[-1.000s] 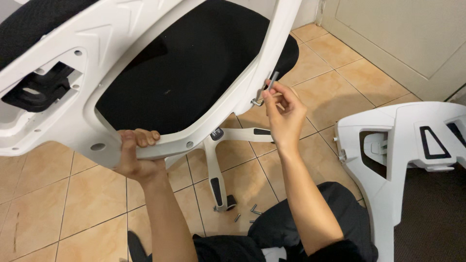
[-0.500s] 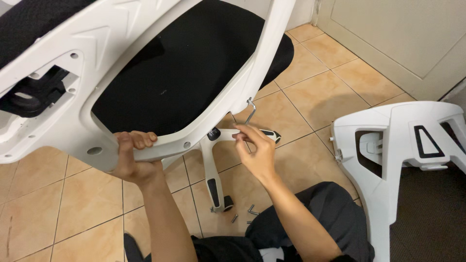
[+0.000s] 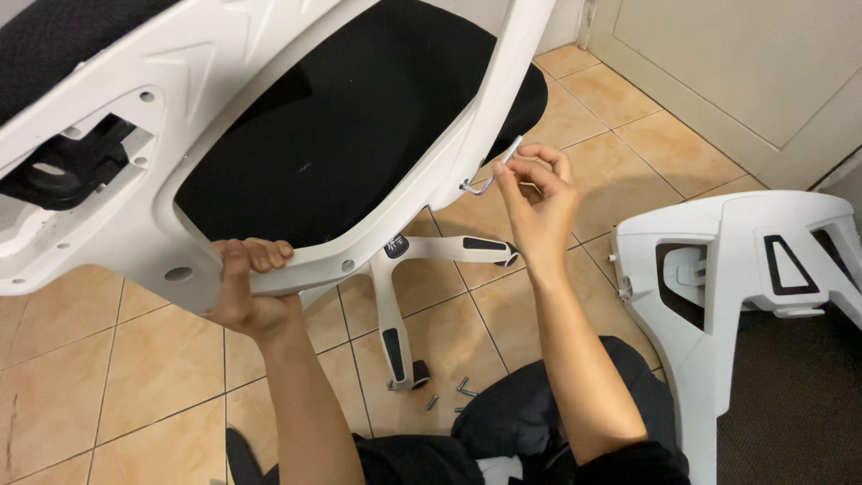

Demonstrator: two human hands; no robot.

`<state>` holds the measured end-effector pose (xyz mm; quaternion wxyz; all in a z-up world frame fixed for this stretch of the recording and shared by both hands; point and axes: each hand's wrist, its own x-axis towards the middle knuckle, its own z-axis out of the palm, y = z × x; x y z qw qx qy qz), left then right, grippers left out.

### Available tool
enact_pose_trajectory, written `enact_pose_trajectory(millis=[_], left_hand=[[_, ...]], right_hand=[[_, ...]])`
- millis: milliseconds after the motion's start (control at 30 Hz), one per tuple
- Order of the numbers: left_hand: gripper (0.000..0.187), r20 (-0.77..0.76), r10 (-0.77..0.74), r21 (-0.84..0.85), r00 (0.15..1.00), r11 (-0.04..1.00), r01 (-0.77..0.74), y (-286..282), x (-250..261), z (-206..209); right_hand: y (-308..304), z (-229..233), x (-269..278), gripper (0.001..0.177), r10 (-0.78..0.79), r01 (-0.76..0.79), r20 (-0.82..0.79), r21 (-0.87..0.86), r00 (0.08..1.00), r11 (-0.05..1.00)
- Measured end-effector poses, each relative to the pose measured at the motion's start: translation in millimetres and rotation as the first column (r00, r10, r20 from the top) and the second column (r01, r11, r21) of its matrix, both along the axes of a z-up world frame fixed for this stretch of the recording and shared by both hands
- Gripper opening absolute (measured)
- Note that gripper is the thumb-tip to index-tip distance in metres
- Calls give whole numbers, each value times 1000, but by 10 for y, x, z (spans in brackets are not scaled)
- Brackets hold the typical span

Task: The person assembles an office chair by attaching the white backrest frame to the black seat using an Allen key and screws. They then flip the chair and secure the seat to the base with additional screws.

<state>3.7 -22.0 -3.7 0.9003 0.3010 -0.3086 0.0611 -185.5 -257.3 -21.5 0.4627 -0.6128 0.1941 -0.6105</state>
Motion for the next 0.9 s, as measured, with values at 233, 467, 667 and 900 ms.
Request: enact_pose_trajectory(millis=[233,467,667,900], left_hand=[[10,23,8,3,1000,1000,-8,19,0,-15],[11,25,9,21,1000,1000,-9,28,2,-15],[11,62,9,22,998,1000,-10,34,39,-29],[9,49,-10,12,999,1000,9,37,29,-31]], right_hand=[[784,167,68,23,-190,80,-183,-482,965,873],[723,-212,7,25,-156,49,-246,-395,957,918],[376,-350,-56,15,-4,-38,-166,-248,986,968],[324,-444,52,7,130,-135,-39,-189,991,973]])
